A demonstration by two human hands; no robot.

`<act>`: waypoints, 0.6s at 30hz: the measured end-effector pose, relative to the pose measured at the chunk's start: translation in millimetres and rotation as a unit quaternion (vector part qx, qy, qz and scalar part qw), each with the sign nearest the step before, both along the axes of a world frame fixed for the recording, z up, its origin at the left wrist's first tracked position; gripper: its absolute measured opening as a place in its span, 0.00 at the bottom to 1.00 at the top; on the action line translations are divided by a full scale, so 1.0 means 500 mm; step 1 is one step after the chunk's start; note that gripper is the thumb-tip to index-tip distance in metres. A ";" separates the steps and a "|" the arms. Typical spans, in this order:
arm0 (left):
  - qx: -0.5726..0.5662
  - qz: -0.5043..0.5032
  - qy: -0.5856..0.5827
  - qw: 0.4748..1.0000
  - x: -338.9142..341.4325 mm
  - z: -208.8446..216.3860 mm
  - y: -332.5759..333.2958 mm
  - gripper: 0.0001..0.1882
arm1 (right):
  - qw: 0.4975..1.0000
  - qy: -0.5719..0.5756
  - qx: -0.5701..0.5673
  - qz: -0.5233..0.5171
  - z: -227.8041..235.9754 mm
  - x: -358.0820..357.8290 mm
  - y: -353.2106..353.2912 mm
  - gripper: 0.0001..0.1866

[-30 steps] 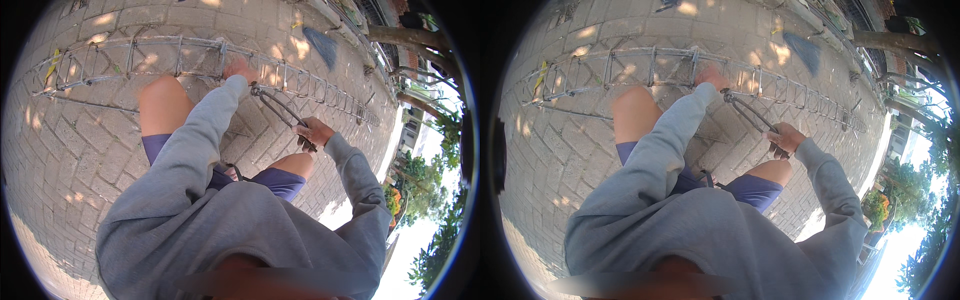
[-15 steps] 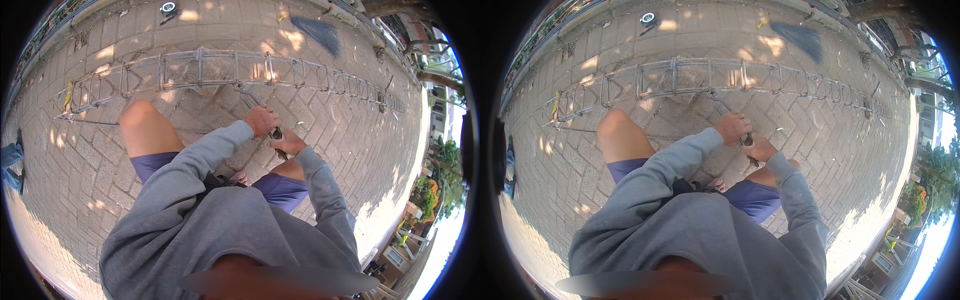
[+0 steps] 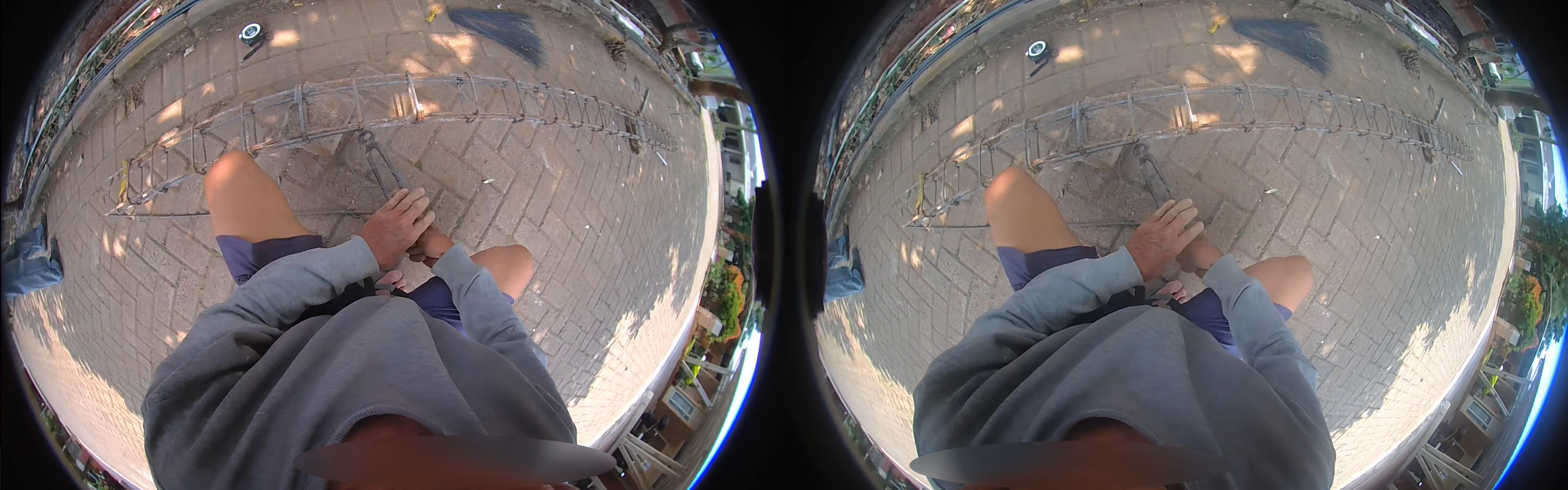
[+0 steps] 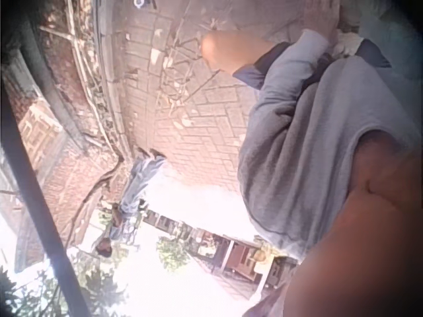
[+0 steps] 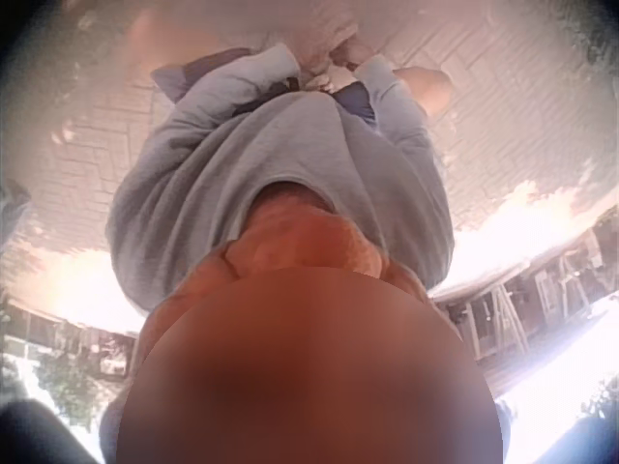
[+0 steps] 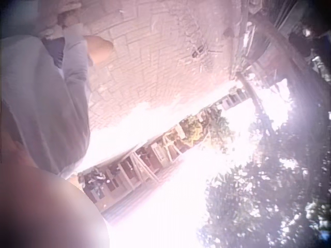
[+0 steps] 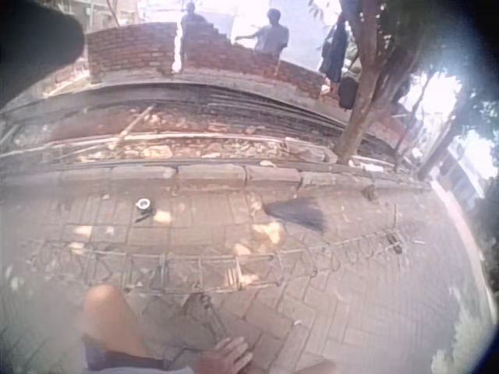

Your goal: The person kneels on a paved outdoor surface and uses a metal rod to bend and secure wire ties on a rectangular metal grid frame. They repeatedly position the rod, twist the wire, and adjust the grid sections to fasten them together.

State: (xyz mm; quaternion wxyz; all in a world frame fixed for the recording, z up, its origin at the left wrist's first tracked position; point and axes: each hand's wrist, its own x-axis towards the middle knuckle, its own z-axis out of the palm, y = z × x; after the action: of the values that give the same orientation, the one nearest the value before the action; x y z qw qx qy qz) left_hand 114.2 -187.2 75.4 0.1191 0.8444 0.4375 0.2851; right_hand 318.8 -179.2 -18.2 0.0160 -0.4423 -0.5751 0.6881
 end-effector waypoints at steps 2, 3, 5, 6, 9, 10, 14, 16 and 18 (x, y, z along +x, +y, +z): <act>-0.166 0.146 -0.135 0.966 -0.015 0.012 -0.036 0.17 | 0.928 0.131 -0.296 -0.183 0.020 -0.015 -0.012 0.11; -0.270 0.278 -0.216 0.896 -0.021 0.009 -0.040 0.15 | 0.878 0.160 -0.393 -0.220 0.037 -0.019 -0.011 0.11; -0.479 0.372 -0.452 0.654 -0.030 -0.015 -0.023 0.13 | 0.820 0.175 -0.475 -0.266 0.072 -0.035 -0.011 0.14; -0.567 0.322 -0.587 0.480 -0.045 -0.041 0.017 0.12 | 0.823 0.166 -0.467 -0.276 0.085 -0.048 -0.014 0.16; -0.568 0.188 -0.743 0.300 -0.018 -0.119 0.079 0.12 | 0.822 0.187 -0.468 -0.263 0.116 -0.062 -0.010 0.18; -0.566 0.145 -0.770 0.259 -0.002 -0.143 0.089 0.12 | 0.817 0.206 -0.485 -0.233 0.119 -0.064 -0.008 0.18; -0.565 0.178 -0.767 0.248 0.039 -0.202 0.118 0.08 | 0.986 -0.099 0.024 -0.131 0.108 -0.066 -0.018 0.19; -0.582 0.258 -0.727 0.256 0.059 -0.198 0.128 0.08 | 0.916 -0.284 0.270 -0.081 0.094 -0.078 -0.037 0.20; -0.588 0.339 -0.666 0.310 0.067 -0.181 0.136 0.08 | 0.878 -0.338 0.334 -0.064 0.081 -0.099 -0.053 0.20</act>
State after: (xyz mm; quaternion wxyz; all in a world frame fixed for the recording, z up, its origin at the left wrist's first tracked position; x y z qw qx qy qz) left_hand 147.5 -119.3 -15.0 0.7282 -0.1465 0.5099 0.4337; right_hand 269.3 -205.8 22.4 0.0111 -0.6519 -0.7117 0.2615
